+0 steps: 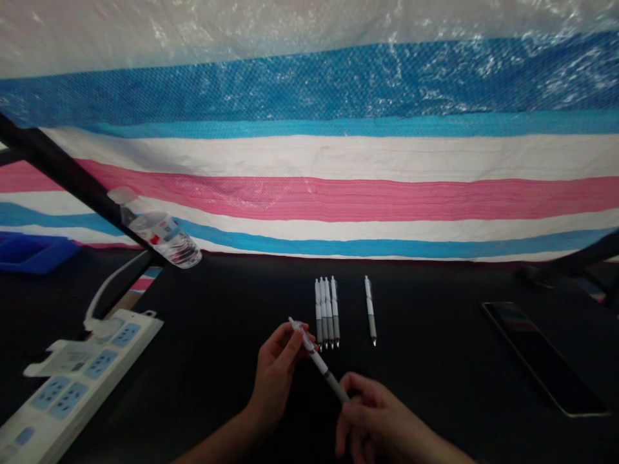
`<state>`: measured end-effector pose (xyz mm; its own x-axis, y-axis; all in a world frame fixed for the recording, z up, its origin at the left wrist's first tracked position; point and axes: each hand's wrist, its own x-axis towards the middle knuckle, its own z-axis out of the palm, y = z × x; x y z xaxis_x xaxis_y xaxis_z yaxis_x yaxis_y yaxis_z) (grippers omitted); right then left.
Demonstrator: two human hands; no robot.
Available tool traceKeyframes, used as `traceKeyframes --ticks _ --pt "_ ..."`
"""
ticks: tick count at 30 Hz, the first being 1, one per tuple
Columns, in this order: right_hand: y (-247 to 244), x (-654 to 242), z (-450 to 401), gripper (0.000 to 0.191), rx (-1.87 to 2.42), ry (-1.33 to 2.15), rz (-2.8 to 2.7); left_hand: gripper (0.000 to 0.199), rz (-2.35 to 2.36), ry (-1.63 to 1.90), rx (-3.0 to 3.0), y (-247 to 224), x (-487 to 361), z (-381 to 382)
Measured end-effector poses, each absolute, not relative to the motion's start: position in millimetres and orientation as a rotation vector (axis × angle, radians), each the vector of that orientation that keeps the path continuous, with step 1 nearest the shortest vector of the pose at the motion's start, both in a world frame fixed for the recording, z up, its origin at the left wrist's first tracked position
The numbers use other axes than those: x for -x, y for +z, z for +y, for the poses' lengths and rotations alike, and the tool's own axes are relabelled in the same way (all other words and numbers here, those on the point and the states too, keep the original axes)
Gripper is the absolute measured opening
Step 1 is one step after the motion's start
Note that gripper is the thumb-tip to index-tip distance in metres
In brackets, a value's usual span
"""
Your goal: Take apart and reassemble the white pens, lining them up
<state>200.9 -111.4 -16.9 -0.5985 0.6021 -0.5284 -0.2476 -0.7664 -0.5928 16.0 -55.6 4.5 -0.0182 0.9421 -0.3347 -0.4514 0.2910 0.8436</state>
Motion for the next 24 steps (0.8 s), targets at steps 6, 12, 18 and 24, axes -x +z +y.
traceKeyframes --ticks 6,12,18,24 --pt "-21 -202 -112 0.058 1.049 2.372 -0.649 0.032 1.071 1.211 -0.597 5 -17 -56" --pt "-18 -202 -113 0.045 1.127 2.307 -0.733 0.030 1.090 1.246 -0.586 4 -15 -53" --pt "-20 -204 -115 0.043 1.124 2.296 -0.725 0.031 1.100 1.366 -0.547 5 -4 -40" --pt "-20 -205 -115 0.044 1.099 2.295 -0.719 0.030 1.107 1.466 -0.482 7 5 -29"
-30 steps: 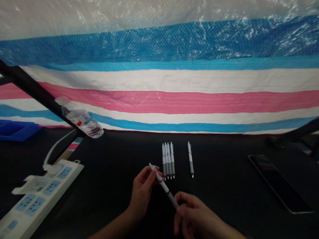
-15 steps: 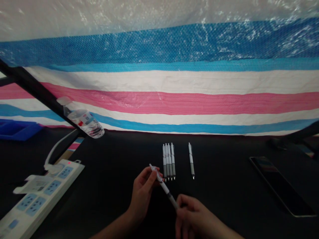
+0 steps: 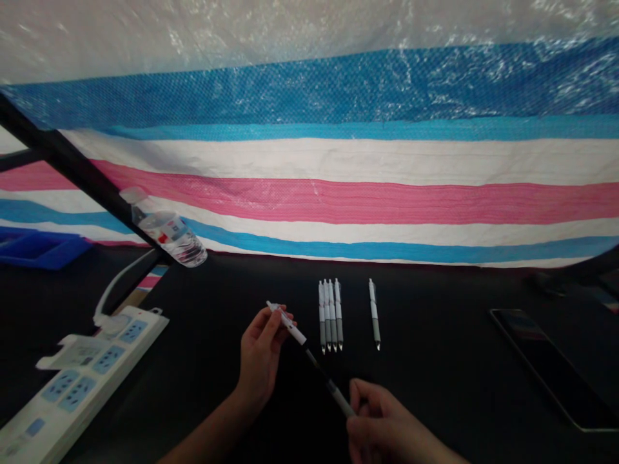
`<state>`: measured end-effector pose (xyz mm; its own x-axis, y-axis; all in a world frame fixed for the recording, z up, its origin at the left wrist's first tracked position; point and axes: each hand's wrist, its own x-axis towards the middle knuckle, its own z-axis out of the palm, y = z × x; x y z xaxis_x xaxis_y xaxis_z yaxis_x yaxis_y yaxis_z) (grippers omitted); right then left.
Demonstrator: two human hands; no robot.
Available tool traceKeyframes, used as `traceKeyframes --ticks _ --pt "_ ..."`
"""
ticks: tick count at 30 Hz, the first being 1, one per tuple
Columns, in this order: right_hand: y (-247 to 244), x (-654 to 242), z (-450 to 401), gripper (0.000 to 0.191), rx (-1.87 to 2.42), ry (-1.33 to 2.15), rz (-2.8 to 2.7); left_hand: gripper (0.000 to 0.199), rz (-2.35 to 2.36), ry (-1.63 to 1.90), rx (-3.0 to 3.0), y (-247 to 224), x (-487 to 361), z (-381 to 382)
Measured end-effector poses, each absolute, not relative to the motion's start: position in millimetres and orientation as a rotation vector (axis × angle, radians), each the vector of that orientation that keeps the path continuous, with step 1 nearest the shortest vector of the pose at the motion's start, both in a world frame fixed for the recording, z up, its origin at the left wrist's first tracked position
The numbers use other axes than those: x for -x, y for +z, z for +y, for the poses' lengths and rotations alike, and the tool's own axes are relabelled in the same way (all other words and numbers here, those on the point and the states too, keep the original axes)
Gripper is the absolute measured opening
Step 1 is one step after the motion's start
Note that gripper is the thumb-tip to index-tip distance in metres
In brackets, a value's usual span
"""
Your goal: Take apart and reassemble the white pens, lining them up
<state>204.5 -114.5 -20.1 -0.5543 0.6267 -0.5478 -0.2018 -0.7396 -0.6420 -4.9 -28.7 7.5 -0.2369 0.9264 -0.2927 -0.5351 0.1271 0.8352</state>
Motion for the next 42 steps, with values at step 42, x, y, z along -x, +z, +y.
traceKeyframes --ticks 42 --pt "-25 -200 -115 0.057 1.083 2.311 -0.674 0.028 1.084 1.249 -0.591 1 -16 -68"
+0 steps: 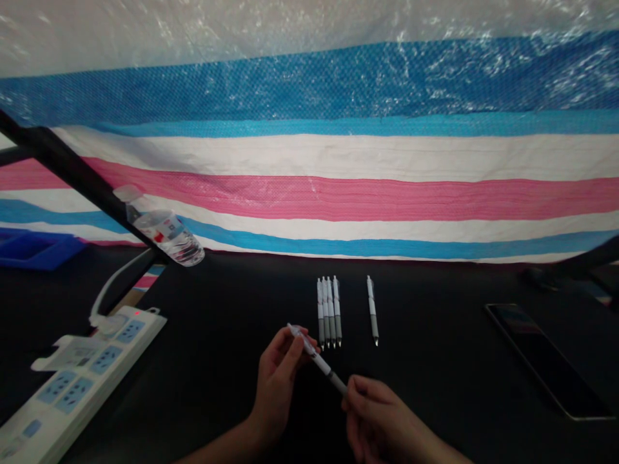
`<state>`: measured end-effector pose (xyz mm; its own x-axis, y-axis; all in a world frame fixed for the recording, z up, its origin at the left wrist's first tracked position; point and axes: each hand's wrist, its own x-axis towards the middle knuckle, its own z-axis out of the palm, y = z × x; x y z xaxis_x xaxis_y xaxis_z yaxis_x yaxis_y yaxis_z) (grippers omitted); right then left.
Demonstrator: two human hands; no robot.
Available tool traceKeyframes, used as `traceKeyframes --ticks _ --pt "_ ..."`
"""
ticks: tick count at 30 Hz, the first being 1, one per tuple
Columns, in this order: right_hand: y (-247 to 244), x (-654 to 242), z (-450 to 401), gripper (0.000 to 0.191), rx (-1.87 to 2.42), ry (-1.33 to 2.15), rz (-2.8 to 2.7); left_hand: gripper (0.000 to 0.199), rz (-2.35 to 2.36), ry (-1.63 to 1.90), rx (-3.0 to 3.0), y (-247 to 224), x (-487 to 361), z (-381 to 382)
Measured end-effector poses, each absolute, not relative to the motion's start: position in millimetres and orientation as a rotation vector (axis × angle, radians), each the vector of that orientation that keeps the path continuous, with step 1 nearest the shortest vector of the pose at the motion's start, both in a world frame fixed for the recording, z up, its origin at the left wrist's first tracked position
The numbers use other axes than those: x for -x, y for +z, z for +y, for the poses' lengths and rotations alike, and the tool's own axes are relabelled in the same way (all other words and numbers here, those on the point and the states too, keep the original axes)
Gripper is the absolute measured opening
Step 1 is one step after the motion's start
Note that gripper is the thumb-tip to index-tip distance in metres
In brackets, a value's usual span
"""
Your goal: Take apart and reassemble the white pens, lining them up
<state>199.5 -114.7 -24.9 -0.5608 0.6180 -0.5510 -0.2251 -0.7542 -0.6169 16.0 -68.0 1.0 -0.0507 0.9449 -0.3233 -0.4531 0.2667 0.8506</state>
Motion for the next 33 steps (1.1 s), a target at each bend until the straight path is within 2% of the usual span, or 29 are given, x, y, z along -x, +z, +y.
traceKeyframes --ticks 3,9,13,18,26,33 --pt "-25.5 -198.6 -114.4 0.067 1.100 2.329 -0.628 0.029 1.090 1.250 -0.585 1.0 -16.5 -67.4" --pt "-23.4 -199.2 -115.8 0.056 1.128 2.291 -0.685 0.030 1.094 1.243 -0.591 1.9 -16.4 -68.0" --pt "-25.1 -198.8 -116.0 0.065 1.133 2.312 -0.592 0.029 1.096 1.249 -0.593 2.2 -17.0 -68.4" --pt "-20.8 -199.0 -116.0 0.056 1.117 2.265 -0.644 0.030 1.088 1.251 -0.585 5.4 -18.2 -67.7" --pt "-23.2 -199.1 -113.6 0.063 1.106 2.304 -0.504 0.028 1.039 1.238 -0.578 3.7 -16.4 -66.5" --pt "-28.4 -199.7 -115.7 0.055 1.050 2.274 -0.627 0.022 1.010 1.259 -0.575 2.5 -16.0 -64.0"
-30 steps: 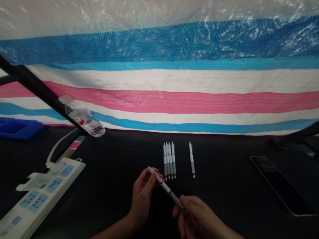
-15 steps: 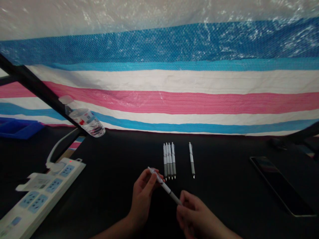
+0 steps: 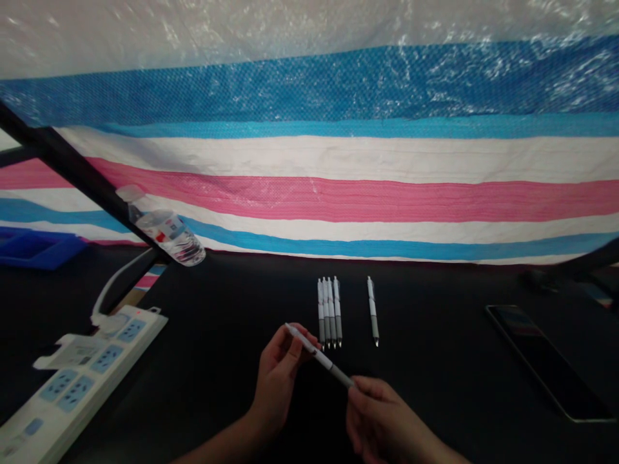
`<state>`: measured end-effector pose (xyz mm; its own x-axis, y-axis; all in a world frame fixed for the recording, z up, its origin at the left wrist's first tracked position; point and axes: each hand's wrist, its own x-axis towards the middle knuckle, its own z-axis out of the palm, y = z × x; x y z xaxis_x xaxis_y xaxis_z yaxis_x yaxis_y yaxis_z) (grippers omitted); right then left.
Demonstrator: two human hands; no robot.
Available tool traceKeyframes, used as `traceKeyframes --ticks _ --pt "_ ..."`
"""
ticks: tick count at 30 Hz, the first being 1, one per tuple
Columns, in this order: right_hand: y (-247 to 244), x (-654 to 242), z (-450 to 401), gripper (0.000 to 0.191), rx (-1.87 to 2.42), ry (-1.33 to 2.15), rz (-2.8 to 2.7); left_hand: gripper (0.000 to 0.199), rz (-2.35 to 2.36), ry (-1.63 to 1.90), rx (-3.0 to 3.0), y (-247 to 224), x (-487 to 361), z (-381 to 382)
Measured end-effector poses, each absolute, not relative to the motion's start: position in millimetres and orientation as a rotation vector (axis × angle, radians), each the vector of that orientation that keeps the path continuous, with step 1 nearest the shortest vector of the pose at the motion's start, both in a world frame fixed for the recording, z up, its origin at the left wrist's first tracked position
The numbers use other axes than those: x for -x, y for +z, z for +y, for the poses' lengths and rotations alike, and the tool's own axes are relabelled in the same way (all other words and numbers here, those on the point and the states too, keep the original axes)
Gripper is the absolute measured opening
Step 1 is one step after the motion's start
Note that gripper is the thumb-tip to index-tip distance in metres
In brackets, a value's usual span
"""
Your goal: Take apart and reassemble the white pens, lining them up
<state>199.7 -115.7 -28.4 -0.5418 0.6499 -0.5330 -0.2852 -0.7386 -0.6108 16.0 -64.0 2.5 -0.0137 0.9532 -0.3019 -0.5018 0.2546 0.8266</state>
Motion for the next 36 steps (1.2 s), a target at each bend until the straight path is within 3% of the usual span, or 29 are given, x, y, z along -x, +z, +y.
traceKeyframes --ticks 5,10,28,32,36 --pt "-28 -199 -116 0.065 1.035 2.317 -0.611 0.023 0.980 1.220 -0.589 3 -15 -64" --pt "-23 -199 -115 0.055 1.066 2.311 -0.601 0.024 0.986 1.225 -0.593 5 -15 -64" --pt "-23 -201 -113 0.063 1.040 2.319 -0.666 0.032 0.930 1.131 -0.816 8 -17 -68" --pt "-18 -205 -110 0.067 1.050 2.258 -0.891 0.051 1.006 1.138 -0.820 11 -16 -61" --pt "-10 -209 -107 0.057 1.177 1.988 -1.196 0.065 1.013 1.143 -0.850 12 -14 -54"
